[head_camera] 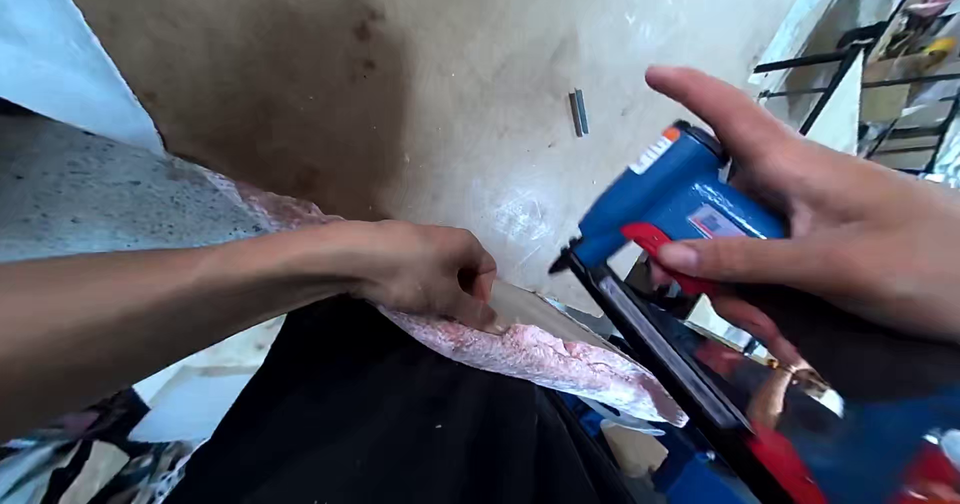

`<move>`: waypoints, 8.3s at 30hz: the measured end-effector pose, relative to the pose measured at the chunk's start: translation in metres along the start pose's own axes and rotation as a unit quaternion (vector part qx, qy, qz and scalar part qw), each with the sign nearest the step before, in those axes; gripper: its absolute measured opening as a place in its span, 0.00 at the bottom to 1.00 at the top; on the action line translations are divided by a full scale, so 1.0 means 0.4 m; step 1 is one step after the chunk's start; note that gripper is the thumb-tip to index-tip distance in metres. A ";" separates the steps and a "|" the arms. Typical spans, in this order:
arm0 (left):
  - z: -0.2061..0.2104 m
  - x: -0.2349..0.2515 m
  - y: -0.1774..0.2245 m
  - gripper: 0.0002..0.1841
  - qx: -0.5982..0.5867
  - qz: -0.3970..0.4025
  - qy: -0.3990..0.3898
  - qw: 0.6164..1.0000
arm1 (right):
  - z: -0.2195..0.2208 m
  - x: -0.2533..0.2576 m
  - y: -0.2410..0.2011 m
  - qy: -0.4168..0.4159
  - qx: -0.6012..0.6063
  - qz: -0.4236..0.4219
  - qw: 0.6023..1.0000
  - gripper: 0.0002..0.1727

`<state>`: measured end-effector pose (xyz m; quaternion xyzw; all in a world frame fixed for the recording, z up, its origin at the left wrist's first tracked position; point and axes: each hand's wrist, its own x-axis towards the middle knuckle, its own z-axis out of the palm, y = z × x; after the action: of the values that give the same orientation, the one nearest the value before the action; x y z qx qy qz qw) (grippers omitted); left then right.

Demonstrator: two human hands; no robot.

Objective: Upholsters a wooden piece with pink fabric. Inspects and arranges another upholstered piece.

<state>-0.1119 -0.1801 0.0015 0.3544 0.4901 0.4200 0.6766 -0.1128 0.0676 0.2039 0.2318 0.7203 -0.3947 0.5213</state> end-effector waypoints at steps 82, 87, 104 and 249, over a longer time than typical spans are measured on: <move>0.305 0.567 0.357 0.08 -0.009 0.082 0.105 0.991 | 0.389 0.038 0.726 0.670 0.383 -0.283 0.570 0.19; 0.293 0.612 0.347 0.11 0.000 0.047 0.080 0.996 | 0.364 0.043 0.675 0.711 0.406 -0.162 0.550 0.26; 0.276 0.643 0.254 0.12 -0.105 0.123 0.008 0.987 | 0.343 0.116 0.671 0.746 0.434 -0.227 0.451 0.27; 0.320 -0.079 -0.402 0.65 0.029 -0.014 0.732 0.681 | 0.427 0.009 0.341 0.292 -0.429 -0.198 0.832 0.43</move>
<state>0.0414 -0.2813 -0.0961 -0.0529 0.8462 0.5212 0.0979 0.0846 0.0080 0.1310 -0.0582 0.9662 -0.0552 0.2448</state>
